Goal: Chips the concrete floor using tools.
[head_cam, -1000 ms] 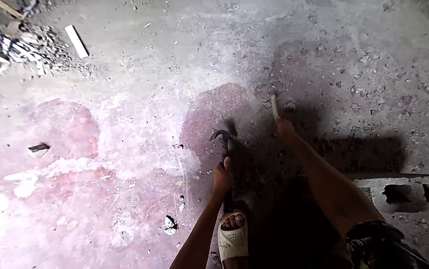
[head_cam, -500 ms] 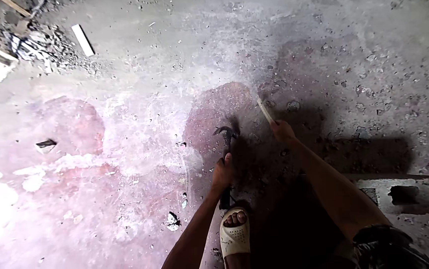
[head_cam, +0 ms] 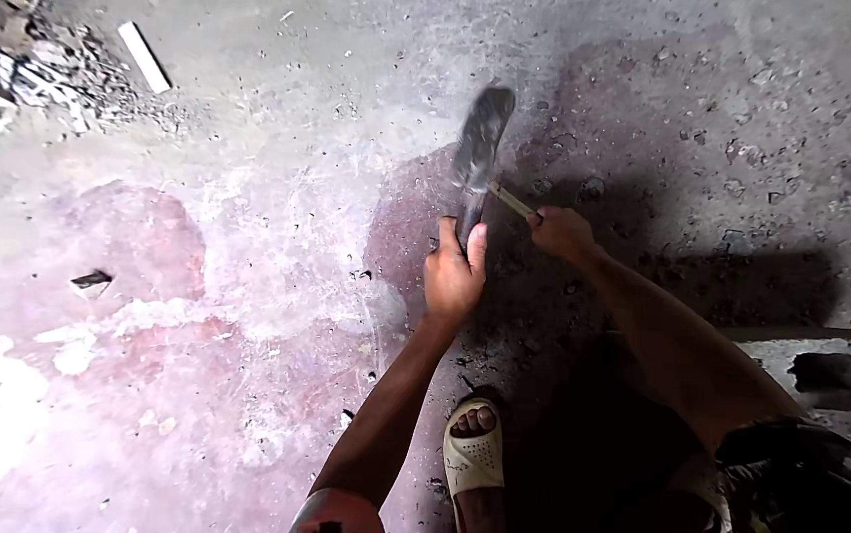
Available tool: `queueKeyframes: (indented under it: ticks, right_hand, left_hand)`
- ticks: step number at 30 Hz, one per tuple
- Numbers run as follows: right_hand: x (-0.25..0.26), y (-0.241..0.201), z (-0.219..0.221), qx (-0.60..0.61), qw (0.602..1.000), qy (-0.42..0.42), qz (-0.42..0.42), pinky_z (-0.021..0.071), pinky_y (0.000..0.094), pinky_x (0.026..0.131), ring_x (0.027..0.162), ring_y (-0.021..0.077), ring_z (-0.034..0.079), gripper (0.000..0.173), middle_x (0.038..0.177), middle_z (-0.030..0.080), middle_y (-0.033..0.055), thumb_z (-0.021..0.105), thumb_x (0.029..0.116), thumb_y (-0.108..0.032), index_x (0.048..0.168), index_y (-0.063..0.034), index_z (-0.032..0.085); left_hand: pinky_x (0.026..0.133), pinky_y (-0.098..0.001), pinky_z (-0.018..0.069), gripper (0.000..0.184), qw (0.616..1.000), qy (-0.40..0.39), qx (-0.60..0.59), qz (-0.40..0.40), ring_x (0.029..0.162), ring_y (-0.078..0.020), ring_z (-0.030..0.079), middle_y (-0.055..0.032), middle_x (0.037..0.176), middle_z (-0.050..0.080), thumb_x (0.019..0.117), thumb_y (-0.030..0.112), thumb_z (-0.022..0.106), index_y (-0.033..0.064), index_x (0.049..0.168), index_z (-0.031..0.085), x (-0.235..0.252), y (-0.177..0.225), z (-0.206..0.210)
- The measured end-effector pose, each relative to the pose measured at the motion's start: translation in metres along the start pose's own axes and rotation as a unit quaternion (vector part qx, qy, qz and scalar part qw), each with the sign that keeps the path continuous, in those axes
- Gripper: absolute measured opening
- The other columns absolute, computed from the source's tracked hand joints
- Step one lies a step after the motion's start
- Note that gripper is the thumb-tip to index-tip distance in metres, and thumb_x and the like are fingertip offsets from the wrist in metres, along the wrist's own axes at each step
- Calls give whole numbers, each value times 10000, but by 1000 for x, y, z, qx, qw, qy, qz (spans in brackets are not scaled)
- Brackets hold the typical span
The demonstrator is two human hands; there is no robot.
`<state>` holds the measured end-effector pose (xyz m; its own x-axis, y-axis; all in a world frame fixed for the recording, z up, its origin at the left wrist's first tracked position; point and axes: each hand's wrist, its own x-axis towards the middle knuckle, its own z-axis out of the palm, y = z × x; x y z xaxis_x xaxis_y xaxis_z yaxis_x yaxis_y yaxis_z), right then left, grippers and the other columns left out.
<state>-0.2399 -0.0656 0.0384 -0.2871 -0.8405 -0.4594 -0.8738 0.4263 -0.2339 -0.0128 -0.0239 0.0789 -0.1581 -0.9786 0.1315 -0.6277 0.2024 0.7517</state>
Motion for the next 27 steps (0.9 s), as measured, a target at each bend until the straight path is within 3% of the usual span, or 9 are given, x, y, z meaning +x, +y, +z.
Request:
queueKeyframes:
  ticks: [2, 5, 7, 10, 12, 17, 21, 23, 27]
  right_hand:
    - [-5, -10, -5, -21, 1000, 5, 3, 532, 627, 796, 1053, 412, 687, 471, 1065, 697, 221, 388, 1099, -421, 1060, -44, 666]
    - [-8, -24, -14, -55, 998, -9, 20, 532, 631, 855, 1137, 411, 670, 478, 1165, 691, 232, 390, 1100, -419, 1118, -34, 672]
    - [-4, -23, -18, -71, 997, -9, 14, 531, 640, 858, 1135, 423, 669, 485, 1169, 689, 239, 391, 1100, -428, 1139, -34, 671]
    - [-2, -16, -19, -75, 997, -14, 2, 526, 656, 861, 1130, 435, 671, 478, 1164, 696, 242, 399, 1102, -426, 1160, -40, 675]
    - [-1, -16, -19, -78, 997, -16, 0, 526, 654, 855, 1127, 435, 672, 474, 1158, 697, 242, 397, 1103, -425, 1160, -44, 674]
    - [1, -21, -25, -106, 994, -14, 2, 516, 659, 871, 1151, 434, 660, 483, 1185, 687, 245, 395, 1101, -425, 1143, -33, 675]
    - [2, -27, -29, -132, 991, -13, -4, 521, 648, 878, 1159, 417, 663, 468, 1190, 696, 230, 418, 1091, -422, 1134, -41, 686]
    - [3, -27, -31, -144, 989, -17, -9, 519, 645, 875, 1155, 420, 663, 462, 1184, 693, 236, 422, 1090, -414, 1128, -35, 683]
    - [4, -30, -32, -167, 986, -19, -19, 514, 656, 878, 1156, 440, 656, 477, 1180, 686, 259, 426, 1088, -411, 1130, -9, 680]
  left_hand:
    - [653, -560, 575, 567, 988, -81, 107, -78, 734, -380, 721, -183, 790, 689, 1092, 511, 362, 12, 1287, 548, 21, -23, 33]
    - [822, -609, 568, 630, 957, -194, 139, -162, 978, -423, 723, -234, 1004, 714, 1093, 567, 305, 22, 1278, 562, 49, -27, 34]
    - [767, -590, 566, 625, 973, -155, 87, -148, 882, -403, 719, -224, 922, 697, 1095, 560, 306, 17, 1243, 578, 47, -16, 13]
    - [465, -460, 494, 633, 995, -61, 4, -85, 516, -306, 582, -131, 661, 533, 1069, 636, 240, 74, 1222, 487, 13, -5, -5]
    - [449, -438, 485, 593, 996, -32, -23, -82, 485, -279, 560, -114, 640, 524, 1084, 596, 268, 68, 1249, 484, 5, -8, 8]
    - [854, -592, 559, 629, 960, -183, 37, -209, 987, -396, 714, -240, 1030, 701, 1107, 529, 296, -8, 1276, 575, 48, -23, 40]
    - [444, -457, 483, 657, 979, -66, -101, -167, 473, -289, 537, -124, 629, 499, 1053, 672, 236, 87, 1166, 513, 13, -7, 9]
    - [404, -418, 450, 589, 979, -12, -131, -157, 418, -250, 482, -82, 582, 452, 1071, 629, 251, 104, 1206, 483, -2, -8, 23]
    - [819, -585, 562, 615, 960, -142, -20, -239, 928, -386, 712, -231, 989, 697, 1109, 515, 295, -3, 1298, 568, 34, -28, 51]
